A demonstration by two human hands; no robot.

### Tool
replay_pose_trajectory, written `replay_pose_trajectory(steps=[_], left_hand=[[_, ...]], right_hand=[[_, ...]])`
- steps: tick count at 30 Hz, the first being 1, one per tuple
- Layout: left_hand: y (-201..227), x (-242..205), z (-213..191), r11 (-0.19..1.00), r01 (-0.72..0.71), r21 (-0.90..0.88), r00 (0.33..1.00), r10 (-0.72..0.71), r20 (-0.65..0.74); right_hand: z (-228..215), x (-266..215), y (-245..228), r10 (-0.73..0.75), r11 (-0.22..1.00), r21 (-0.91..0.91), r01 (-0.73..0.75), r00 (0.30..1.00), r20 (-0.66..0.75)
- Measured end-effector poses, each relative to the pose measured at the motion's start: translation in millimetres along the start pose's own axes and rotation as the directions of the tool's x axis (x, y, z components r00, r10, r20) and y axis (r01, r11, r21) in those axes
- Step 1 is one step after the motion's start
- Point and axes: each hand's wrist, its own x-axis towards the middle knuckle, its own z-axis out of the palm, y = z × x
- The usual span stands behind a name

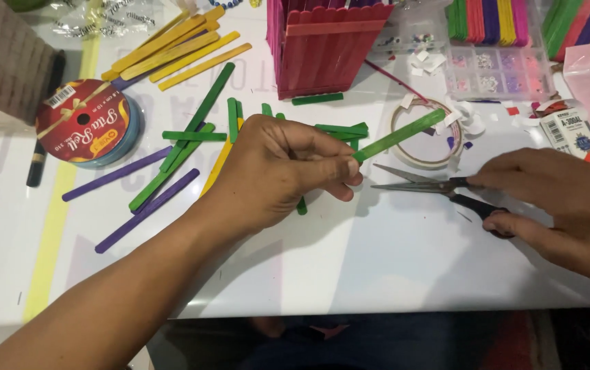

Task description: Bundling green popsicle sticks together using adhesive tape and cutting the tape with scissors.

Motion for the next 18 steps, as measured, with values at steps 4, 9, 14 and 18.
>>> replay_pose_trajectory(steps=[4,9,14,18], left_hand=[[0.9,0.1,-2.0,0.999,-0.041,-0.012,0.999,0.041,-0.008],[-1.1,0.5,-3.8,0.992,-0.100,-0.080,0.995,0.100,0.008],[-1.7,1.8,-3.1,0.992,-0.055,-0.110,0.997,0.050,-0.051],[9.0,0.0,-0.6,0.997,0.062,-0.034,0.988,-0.067,-0.137]], right_hand=[[8.9,-0.5,21.0,0.002,1.000,-0.005,-0.002,0.999,0.045],[15.2,-2.0,46.0,0.099,0.993,-0.071,-0.096,0.995,0.033],[17.3,2.4,37.5,0.280,0.955,-0.134,-0.264,0.954,0.112],[-10.4,9.6,2.4,0.453,0.890,-0.228,-0.395,0.828,0.331]])
